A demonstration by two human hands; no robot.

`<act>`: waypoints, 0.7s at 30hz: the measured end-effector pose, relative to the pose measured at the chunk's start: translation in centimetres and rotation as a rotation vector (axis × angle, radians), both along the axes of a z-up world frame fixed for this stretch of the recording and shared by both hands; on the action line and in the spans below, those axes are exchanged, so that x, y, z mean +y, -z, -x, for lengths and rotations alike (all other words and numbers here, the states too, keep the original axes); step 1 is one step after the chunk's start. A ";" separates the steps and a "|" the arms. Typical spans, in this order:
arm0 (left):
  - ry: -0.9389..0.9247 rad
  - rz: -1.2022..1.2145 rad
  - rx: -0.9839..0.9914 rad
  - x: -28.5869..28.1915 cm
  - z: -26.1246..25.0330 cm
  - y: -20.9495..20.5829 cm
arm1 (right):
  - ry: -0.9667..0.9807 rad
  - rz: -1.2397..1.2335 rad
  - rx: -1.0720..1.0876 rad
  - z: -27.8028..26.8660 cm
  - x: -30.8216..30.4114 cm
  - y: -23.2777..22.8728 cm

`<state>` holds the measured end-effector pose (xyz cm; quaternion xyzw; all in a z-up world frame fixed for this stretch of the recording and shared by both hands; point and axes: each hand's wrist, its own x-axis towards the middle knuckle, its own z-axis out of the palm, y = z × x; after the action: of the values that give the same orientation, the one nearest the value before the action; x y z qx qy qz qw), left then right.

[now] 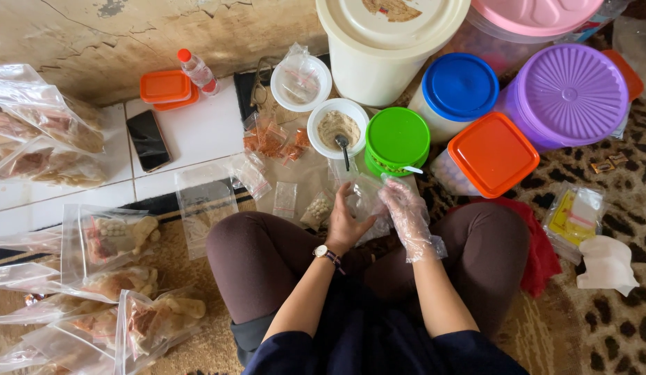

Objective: The person packages various food items into small plastic bags, using their gloved hands to select items from multiple colored containers and then sealing the bags.

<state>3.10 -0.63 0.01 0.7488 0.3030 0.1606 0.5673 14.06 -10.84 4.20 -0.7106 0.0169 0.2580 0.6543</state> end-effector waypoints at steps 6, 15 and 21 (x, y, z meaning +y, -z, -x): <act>0.149 -0.316 0.266 -0.8 0.0 1.3 | -0.049 0.300 -0.149 0.0 -1.2 1.2; 0.128 -0.218 0.405 -0.4 -0.3 3.2 | -0.112 0.132 -0.361 0.2 -1.2 4.5; 0.140 -0.111 0.468 0.1 -0.5 4.3 | -0.101 0.568 -0.396 1.5 -0.2 -0.1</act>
<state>3.55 -0.55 -4.29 0.8146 0.3644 -0.0405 0.4494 12.56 -11.09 4.32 -0.9005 -0.0747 0.1322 0.4075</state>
